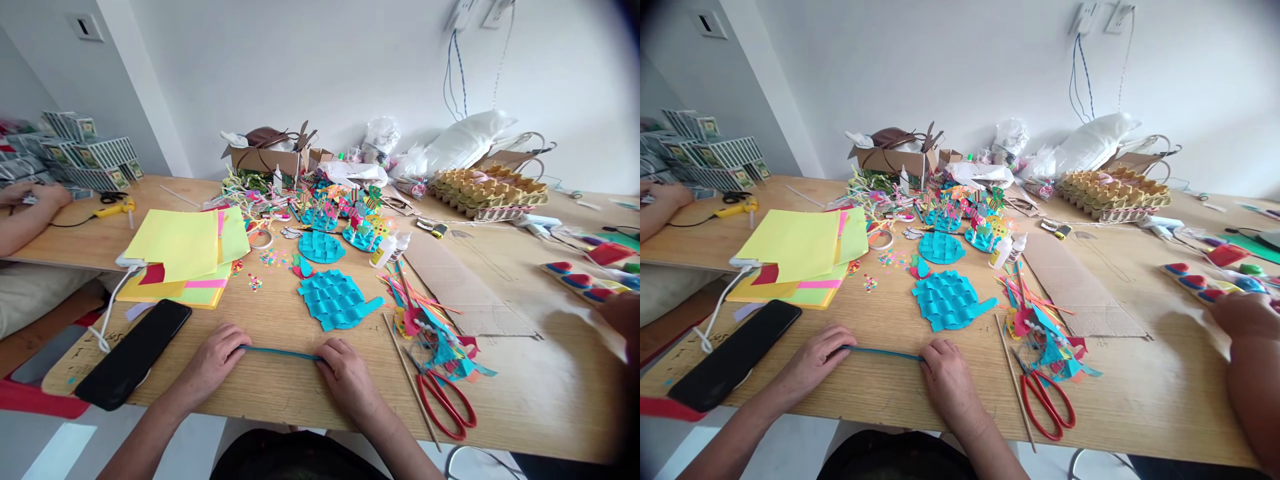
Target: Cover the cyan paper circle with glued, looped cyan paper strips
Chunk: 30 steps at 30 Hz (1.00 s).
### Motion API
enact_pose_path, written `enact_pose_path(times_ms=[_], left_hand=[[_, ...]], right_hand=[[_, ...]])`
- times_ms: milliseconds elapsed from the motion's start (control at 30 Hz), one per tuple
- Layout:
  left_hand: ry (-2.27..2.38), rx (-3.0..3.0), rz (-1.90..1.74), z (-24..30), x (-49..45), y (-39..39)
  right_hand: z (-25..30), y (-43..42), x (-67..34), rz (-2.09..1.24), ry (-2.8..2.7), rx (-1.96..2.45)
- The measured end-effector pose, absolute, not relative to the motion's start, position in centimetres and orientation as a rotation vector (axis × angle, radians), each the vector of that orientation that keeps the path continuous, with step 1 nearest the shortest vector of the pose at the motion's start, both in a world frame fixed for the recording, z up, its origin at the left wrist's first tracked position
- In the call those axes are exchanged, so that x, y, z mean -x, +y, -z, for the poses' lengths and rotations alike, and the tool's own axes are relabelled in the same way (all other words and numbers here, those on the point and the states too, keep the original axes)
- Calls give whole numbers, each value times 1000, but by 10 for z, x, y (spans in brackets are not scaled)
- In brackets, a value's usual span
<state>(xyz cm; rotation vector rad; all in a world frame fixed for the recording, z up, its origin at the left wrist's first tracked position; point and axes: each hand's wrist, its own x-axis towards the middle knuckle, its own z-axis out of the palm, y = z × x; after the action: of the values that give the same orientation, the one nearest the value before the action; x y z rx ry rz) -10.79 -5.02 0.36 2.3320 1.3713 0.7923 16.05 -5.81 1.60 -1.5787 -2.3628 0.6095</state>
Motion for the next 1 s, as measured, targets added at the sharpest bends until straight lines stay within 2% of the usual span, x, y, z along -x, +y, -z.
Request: enact_pose_path(times_ms=[333, 467, 767, 1000], left_hand=[[1411, -2211, -737, -7, 109, -49], [1453, -1956, -720, -23, 113, -46], [1463, -1323, -1154, -45, 93, -50], [1462, -1369, -1170, -36, 90, -50]], right_hand=[[-17, -55, -157, -587, -2408, 1574], [-24, -54, -162, -787, -2268, 1528], [-29, -55, -170, -1140, -2037, 1524], [-21, -56, -173, -990, -2137, 1481]])
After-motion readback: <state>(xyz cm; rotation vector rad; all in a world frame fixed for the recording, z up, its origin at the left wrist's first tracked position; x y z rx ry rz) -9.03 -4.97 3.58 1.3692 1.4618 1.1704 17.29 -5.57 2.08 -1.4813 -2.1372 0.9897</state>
